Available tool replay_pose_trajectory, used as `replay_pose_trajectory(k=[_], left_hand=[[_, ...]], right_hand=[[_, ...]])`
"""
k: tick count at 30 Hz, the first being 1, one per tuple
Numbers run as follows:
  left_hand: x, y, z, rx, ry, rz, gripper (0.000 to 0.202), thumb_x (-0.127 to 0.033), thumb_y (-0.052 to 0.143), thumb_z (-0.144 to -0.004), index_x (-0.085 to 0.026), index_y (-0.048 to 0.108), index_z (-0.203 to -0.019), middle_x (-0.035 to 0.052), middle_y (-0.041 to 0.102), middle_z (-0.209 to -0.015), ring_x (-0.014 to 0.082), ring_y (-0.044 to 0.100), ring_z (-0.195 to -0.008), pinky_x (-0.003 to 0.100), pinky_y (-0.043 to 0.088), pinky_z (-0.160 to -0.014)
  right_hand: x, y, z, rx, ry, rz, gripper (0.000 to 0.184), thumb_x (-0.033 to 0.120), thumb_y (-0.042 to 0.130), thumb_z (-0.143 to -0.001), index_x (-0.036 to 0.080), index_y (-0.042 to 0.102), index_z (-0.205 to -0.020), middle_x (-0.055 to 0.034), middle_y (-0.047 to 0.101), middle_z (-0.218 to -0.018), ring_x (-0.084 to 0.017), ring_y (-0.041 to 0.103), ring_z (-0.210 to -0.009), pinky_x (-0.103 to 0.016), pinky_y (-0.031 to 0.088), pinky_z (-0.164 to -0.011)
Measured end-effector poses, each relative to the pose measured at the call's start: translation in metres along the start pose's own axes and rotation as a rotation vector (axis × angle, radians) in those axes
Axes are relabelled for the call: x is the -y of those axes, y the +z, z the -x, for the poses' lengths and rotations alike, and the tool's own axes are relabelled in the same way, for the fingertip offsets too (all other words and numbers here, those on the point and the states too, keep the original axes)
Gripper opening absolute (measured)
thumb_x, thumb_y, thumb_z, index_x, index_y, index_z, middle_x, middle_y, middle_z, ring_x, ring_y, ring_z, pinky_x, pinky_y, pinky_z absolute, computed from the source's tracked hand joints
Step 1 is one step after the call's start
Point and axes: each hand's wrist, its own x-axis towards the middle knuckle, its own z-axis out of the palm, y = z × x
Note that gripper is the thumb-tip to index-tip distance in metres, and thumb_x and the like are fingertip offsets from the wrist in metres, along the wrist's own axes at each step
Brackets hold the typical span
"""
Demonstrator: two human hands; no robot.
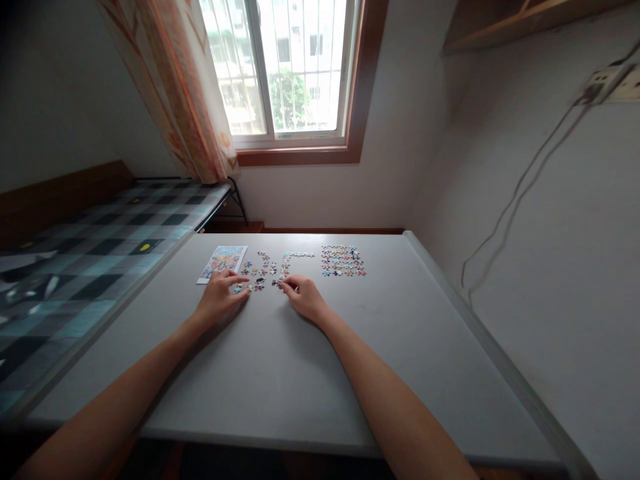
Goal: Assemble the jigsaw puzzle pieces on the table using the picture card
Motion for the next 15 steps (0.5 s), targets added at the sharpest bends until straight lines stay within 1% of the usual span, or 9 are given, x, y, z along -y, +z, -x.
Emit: replay_pose_trajectory(k=[2,3,4,6,7,9,11,15], left_hand=[[-0.007,0.001,0.001,0.009,0.053,0.088,0.025,-0.032,0.057,-0.078,-0.02,0.07,-0.096,0.0038,0.06,-0.08,0.0186,0.052,-0.082,0.034,0.041,-0.081],[-0.012,0.001,0.002,0.039,0.078,0.148,0.027,-0.032,0.056,-0.08,-0.019,0.068,-0.1,0.0028,0.06,-0.078,0.0164,0.053,-0.077,0.031,0.043,-0.078],[-0.017,0.002,0.003,0.107,0.091,0.206,0.031,-0.033,0.054,-0.081,-0.019,0.065,-0.106,0.0012,0.06,-0.074,0.0137,0.053,-0.068,0.028,0.044,-0.072],[-0.027,0.005,0.006,0.191,0.058,0.283,0.041,-0.035,0.055,-0.081,-0.018,0.059,-0.118,-0.0016,0.059,-0.067,0.0106,0.05,-0.056,0.024,0.043,-0.061],[-0.031,0.007,0.007,0.2,0.037,0.291,0.044,-0.036,0.056,-0.081,-0.018,0.057,-0.121,-0.002,0.06,-0.066,0.0099,0.05,-0.054,0.023,0.042,-0.059],[-0.036,0.009,0.009,0.196,0.021,0.282,0.046,-0.036,0.057,-0.08,-0.019,0.055,-0.123,-0.0024,0.062,-0.067,0.0092,0.051,-0.053,0.023,0.042,-0.058],[-0.036,0.012,0.01,0.181,0.024,0.267,0.045,-0.036,0.057,-0.08,-0.021,0.056,-0.122,-0.0027,0.062,-0.068,0.0089,0.051,-0.053,0.022,0.042,-0.058],[-0.03,0.015,0.01,0.156,0.101,0.259,0.034,-0.035,0.055,-0.082,-0.023,0.062,-0.114,-0.0026,0.063,-0.069,0.0087,0.052,-0.055,0.021,0.042,-0.059]], right_hand=[[-0.001,0.0,0.0,-0.001,-0.007,0.017,0.02,0.028,0.053,-0.084,0.014,0.066,-0.076,-0.0031,0.064,-0.07,-0.013,0.055,-0.065,-0.024,0.039,-0.061],[-0.001,0.0,0.0,0.001,-0.013,0.022,0.021,0.029,0.052,-0.084,0.015,0.066,-0.076,-0.0031,0.064,-0.07,-0.013,0.055,-0.065,-0.024,0.04,-0.062],[-0.001,0.0,0.001,0.005,-0.02,0.024,0.021,0.029,0.052,-0.084,0.015,0.066,-0.077,-0.0031,0.065,-0.071,-0.013,0.055,-0.066,-0.024,0.04,-0.062],[0.0,0.0,0.001,0.02,-0.036,0.021,0.021,0.028,0.052,-0.084,0.015,0.066,-0.078,-0.0033,0.065,-0.073,-0.014,0.055,-0.068,-0.024,0.04,-0.064],[0.0,0.0,0.002,0.031,-0.047,0.022,0.02,0.028,0.052,-0.085,0.015,0.066,-0.078,-0.0034,0.065,-0.074,-0.014,0.055,-0.069,-0.024,0.041,-0.065],[0.002,-0.001,0.003,0.058,-0.069,0.042,0.019,0.026,0.052,-0.085,0.015,0.066,-0.078,-0.0034,0.066,-0.076,-0.013,0.055,-0.07,-0.024,0.041,-0.066],[0.003,-0.001,0.004,0.083,-0.091,0.078,0.018,0.025,0.052,-0.085,0.016,0.066,-0.078,-0.0031,0.065,-0.075,-0.013,0.054,-0.069,-0.024,0.04,-0.066],[0.005,0.0,0.006,0.122,-0.139,0.131,0.018,0.025,0.053,-0.085,0.016,0.067,-0.078,-0.0027,0.064,-0.074,-0.012,0.053,-0.067,-0.024,0.04,-0.066]])
